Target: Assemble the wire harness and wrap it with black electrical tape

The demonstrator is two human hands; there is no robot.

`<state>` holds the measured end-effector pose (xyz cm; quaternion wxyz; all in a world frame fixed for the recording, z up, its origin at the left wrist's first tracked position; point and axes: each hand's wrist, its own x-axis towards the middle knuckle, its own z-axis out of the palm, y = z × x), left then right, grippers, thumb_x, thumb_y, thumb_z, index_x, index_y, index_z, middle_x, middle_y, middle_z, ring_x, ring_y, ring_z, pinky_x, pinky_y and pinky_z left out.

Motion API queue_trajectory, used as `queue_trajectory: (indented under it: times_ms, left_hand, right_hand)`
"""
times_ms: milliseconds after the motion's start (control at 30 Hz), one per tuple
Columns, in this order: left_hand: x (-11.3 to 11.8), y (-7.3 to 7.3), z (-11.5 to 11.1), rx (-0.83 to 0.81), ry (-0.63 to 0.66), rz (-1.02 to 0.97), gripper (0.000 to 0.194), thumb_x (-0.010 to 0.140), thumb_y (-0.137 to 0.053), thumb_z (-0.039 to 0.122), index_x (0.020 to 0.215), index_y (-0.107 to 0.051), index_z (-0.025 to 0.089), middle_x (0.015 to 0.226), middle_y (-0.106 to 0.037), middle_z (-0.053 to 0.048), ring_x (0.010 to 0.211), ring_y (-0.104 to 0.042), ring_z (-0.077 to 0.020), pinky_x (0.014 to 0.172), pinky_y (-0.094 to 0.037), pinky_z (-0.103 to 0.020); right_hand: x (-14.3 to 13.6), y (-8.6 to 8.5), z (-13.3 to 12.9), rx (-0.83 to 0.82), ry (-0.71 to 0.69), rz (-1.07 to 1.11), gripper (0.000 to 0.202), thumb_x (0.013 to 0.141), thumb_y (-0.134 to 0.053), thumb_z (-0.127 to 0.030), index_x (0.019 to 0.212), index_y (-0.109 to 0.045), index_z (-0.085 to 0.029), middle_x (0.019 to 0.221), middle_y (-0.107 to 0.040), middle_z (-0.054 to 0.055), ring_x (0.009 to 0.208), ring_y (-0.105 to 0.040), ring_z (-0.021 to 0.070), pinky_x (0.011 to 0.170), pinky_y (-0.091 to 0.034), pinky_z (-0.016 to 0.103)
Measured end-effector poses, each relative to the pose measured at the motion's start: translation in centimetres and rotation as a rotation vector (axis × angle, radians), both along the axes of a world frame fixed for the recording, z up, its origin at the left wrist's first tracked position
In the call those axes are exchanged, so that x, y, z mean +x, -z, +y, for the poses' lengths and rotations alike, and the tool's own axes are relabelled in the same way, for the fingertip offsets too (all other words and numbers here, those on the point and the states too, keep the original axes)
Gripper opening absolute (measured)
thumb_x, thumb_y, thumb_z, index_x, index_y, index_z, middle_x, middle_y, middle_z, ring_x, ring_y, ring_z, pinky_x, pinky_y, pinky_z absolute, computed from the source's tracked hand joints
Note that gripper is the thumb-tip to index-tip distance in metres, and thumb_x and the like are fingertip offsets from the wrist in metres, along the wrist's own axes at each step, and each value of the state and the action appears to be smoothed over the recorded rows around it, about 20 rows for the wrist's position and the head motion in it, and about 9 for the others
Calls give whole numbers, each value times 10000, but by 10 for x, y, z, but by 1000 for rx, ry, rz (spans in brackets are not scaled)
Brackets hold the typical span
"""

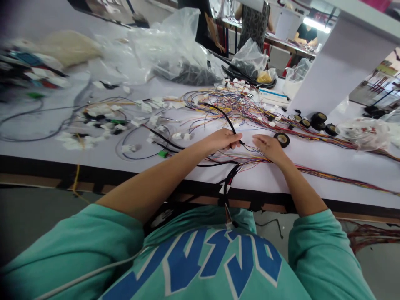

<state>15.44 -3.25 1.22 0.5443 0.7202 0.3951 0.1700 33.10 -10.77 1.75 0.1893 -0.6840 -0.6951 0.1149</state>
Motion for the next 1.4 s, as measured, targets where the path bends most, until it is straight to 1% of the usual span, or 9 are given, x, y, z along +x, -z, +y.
queue_trajectory:
  times_ms: [67, 167, 267, 467, 800, 967, 1167, 1300, 1400]
  left_hand:
    - [-10, -5, 3, 30, 26, 5, 293, 787, -471, 313, 624, -615, 117, 485, -498, 8, 374, -374, -44, 435, -313, -180]
    - [-35, -12, 9, 178, 18, 86, 214, 751, -489, 267, 673, -624, 119, 531, -528, 11, 428, -422, -54, 475, -337, -172]
    - [-68, -13, 15, 371, 44, 225, 171, 700, -518, 256, 700, -641, 137, 647, -609, 4, 599, -520, -92, 588, -371, -172]
    - [-111, -3, 17, 587, 295, 590, 201, 651, -531, 245, 799, -655, 189, 837, -661, -23, 863, -549, -175, 803, -380, -233]
    - [-112, 5, 15, 752, 206, 775, 300, 802, -357, 239, 1001, -567, 161, 939, -635, -97, 904, -570, -208, 778, -395, -280]
    - [-113, -2, 13, 754, 109, 786, 340, 839, -310, 255, 1084, -527, 164, 995, -636, -91, 922, -583, -211, 755, -401, -274]
    - [-105, -8, 9, 821, 108, 798, 329, 805, -340, 157, 1024, -585, 151, 1050, -620, -106, 1012, -547, -233, 830, -390, -320]
    - [-95, -12, -19, 810, 15, 718, 324, 819, -349, 250, 974, -615, 149, 1005, -629, -106, 982, -553, -231, 792, -404, -313]
    - [-86, -12, -51, 597, 349, 704, 306, 778, -425, 382, 886, -639, 193, 857, -660, -46, 808, -593, -194, 645, -411, -260]
  right_hand:
    - [-18, 1, 0, -132, -165, 47, 358, 819, -386, -391, 948, -630, -163, 895, -656, 49, 812, -569, 175, 716, -410, 279]
    - [-35, 6, 2, -250, -272, -19, 313, 802, -405, -388, 764, -618, -161, 704, -603, 14, 681, -515, 141, 624, -369, 245]
    - [-39, 10, 6, -251, -248, -53, 256, 790, -402, -326, 684, -568, -163, 668, -553, 5, 662, -481, 129, 605, -343, 236]
    - [-41, 8, 10, -209, -147, 22, 220, 767, -400, -337, 620, -465, -186, 606, -468, -20, 604, -440, 118, 564, -330, 230]
    - [-48, 11, 17, -185, -50, -20, 223, 772, -390, -329, 590, -398, -200, 615, -515, -7, 608, -473, 126, 574, -347, 248]
    - [-45, 15, 17, -250, 71, 347, 163, 781, -392, -316, 667, -416, -203, 652, -583, -7, 531, -502, 103, 531, -386, 237]
    - [-32, 25, 17, 85, 15, 728, 211, 734, -490, -409, 725, -467, -200, 639, -590, -24, 563, -532, 82, 570, -405, 222]
    - [-28, 28, 15, 128, -70, 883, 342, 662, -585, -526, 740, -481, -209, 564, -555, -53, 456, -468, 58, 480, -371, 205]
    - [-26, 27, 13, 124, -117, 913, 390, 644, -595, -574, 754, -485, -215, 502, -502, -77, 367, -361, 38, 380, -273, 191]
